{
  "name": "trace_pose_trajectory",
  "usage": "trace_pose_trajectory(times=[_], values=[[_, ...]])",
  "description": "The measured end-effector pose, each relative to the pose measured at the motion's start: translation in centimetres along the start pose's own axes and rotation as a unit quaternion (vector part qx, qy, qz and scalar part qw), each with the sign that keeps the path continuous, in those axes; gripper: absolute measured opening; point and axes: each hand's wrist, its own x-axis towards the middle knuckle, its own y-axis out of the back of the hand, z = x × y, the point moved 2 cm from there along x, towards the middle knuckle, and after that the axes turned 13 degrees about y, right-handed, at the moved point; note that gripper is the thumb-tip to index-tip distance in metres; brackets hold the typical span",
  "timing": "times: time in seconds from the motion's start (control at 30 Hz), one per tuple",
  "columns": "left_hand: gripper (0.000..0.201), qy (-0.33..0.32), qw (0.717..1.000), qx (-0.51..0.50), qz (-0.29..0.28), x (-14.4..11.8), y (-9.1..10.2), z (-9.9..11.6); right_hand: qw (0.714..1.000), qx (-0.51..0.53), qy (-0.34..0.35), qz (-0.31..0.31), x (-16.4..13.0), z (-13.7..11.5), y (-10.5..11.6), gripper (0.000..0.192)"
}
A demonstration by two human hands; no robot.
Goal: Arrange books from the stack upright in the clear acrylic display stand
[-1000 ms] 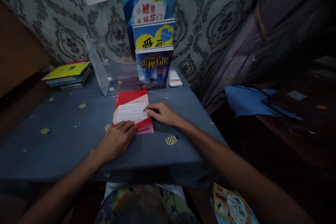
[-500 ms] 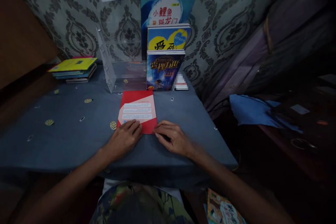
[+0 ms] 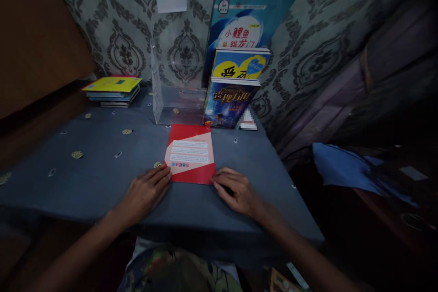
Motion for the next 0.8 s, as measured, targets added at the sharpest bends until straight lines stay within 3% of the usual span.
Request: trace_pose_trajectory(times=[0.17, 0.43, 0.63, 0.8], values=[[0.031, 0.014, 0.999, -0.042, -0.016, 1.1, 0.1, -0.3, 1.000, -0.007, -0.007, -0.010, 0.1, 0.1, -0.1, 0.019], [0.023, 0.068, 0.987, -0.093, -0.111, 3.5, 0.4, -1.5, 0.997, -0.033, -0.053, -0.042, 1.3, 2.7, -0.8, 0.017], [0.022, 0.080, 0.986, -0.106, -0.103, 5.6, -1.6, -3.2, 0.994, -0.031, -0.089, -0.056, 2.3, 6.9, -1.3, 0.020], [0.022, 0.070, 0.985, -0.086, -0.131, 10.0, -4.0, -4.9, 0.988, -0.053, -0.129, -0.061, 3.8, 12.0, -1.7, 0.027]])
